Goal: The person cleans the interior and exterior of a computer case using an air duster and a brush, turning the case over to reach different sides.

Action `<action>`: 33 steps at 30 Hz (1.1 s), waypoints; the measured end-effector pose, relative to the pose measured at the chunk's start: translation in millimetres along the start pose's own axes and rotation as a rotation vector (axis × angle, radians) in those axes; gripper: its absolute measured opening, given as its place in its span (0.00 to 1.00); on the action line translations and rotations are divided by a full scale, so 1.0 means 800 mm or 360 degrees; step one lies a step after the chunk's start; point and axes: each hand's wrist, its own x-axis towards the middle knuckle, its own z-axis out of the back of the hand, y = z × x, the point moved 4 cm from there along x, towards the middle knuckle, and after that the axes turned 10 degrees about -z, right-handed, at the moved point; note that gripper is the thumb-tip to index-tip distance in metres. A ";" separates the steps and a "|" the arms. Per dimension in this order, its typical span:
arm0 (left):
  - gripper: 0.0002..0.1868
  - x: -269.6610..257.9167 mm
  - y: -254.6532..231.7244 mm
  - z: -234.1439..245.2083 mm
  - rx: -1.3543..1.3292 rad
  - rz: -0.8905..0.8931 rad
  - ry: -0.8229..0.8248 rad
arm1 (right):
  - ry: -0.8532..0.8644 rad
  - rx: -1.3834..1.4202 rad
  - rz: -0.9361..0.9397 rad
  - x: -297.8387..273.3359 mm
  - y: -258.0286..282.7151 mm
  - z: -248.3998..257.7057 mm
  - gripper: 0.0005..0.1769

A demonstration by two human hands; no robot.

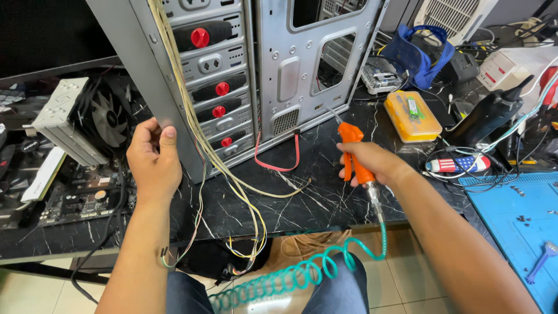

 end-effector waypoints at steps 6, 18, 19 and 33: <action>0.10 0.001 -0.002 -0.002 -0.0042 -0.0024 -0.0001 | 0.0231 -0.0158 0.0057 -0.034 -0.007 -0.046 0.26; 0.09 0.004 -0.019 -0.002 -0.0044 -0.0020 0.0004 | 0.0482 -0.0398 0.0177 -0.095 -0.001 -0.090 0.26; 0.09 0.003 -0.017 -0.002 -0.0040 -0.0020 0.0006 | 0.0439 -0.0365 0.0198 -0.087 -0.001 -0.087 0.25; 0.08 0.003 -0.011 -0.003 -0.0031 0.0013 0.0013 | 0.0390 -0.0350 0.0601 -0.150 0.077 -0.062 0.25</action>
